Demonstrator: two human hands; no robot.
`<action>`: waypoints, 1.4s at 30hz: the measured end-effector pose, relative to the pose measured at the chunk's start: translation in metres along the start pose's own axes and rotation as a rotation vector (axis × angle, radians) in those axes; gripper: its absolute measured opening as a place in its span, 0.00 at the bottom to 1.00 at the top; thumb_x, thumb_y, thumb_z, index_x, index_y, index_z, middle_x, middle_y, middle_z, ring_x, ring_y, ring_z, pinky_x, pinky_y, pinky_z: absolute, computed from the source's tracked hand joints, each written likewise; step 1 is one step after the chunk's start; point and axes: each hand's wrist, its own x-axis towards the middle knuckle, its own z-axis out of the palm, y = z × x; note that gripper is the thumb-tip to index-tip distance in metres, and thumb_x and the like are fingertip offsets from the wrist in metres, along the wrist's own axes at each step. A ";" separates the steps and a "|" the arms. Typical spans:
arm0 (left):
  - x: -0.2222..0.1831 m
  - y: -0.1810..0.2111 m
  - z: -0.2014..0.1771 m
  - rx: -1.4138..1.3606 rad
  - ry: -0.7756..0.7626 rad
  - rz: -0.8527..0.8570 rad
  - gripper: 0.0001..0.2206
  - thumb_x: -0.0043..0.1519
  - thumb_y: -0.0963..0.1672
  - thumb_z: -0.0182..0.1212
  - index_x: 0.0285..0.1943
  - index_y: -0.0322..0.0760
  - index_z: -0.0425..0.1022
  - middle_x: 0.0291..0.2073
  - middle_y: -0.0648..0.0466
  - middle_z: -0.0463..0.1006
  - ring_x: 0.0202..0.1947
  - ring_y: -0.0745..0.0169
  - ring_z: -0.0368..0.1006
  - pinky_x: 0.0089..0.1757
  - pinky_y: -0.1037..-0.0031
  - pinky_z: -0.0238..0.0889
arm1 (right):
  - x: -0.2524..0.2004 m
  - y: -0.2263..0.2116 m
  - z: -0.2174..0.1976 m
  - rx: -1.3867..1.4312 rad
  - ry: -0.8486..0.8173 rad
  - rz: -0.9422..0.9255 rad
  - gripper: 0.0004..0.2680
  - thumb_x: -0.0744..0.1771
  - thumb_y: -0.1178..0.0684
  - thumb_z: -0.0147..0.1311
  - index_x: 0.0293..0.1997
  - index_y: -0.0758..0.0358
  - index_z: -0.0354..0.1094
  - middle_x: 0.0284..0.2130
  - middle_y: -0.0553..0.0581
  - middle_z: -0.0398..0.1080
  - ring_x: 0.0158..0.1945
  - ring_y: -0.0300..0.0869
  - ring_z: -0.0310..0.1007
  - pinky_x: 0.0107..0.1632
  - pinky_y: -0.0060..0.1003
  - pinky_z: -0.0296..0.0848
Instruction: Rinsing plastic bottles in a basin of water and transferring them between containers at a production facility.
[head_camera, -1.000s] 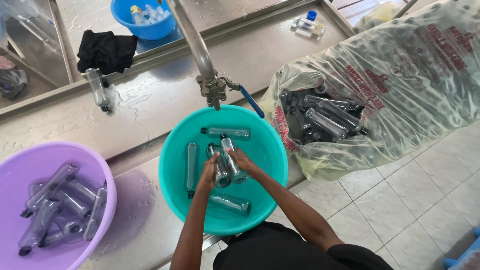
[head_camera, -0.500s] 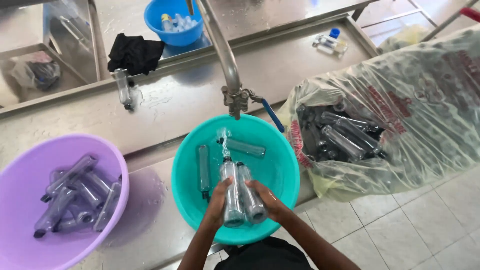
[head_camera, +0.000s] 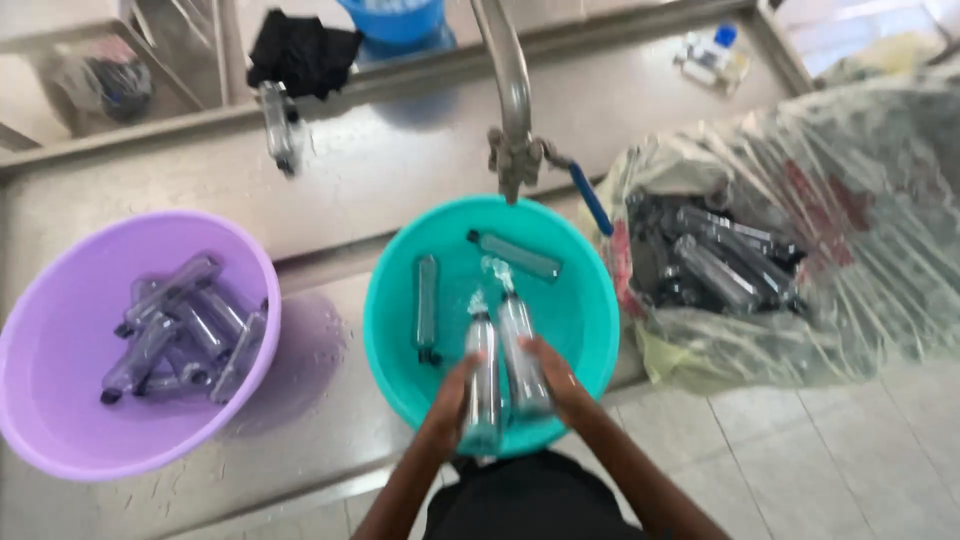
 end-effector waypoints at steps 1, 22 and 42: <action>-0.027 -0.001 0.009 -0.065 0.007 -0.068 0.22 0.60 0.56 0.74 0.43 0.36 0.81 0.33 0.45 0.86 0.30 0.54 0.84 0.32 0.64 0.78 | -0.042 -0.015 0.012 0.041 0.064 0.055 0.19 0.66 0.37 0.66 0.48 0.67 0.77 0.36 0.61 0.77 0.37 0.44 0.74 0.41 0.40 0.74; 0.022 -0.046 -0.033 -0.043 -0.042 -0.058 0.22 0.60 0.57 0.73 0.42 0.36 0.80 0.29 0.52 0.80 0.28 0.61 0.77 0.31 0.71 0.72 | 0.018 0.036 -0.021 -0.002 -0.005 0.042 0.17 0.68 0.36 0.65 0.47 0.63 0.75 0.33 0.58 0.77 0.33 0.42 0.75 0.36 0.39 0.79; -0.021 -0.034 -0.025 -0.132 -0.041 -0.082 0.20 0.60 0.56 0.76 0.41 0.37 0.83 0.31 0.47 0.86 0.28 0.57 0.84 0.30 0.67 0.78 | -0.059 -0.001 0.008 -0.059 0.099 0.142 0.17 0.68 0.35 0.64 0.42 0.63 0.77 0.31 0.60 0.80 0.31 0.44 0.79 0.32 0.39 0.79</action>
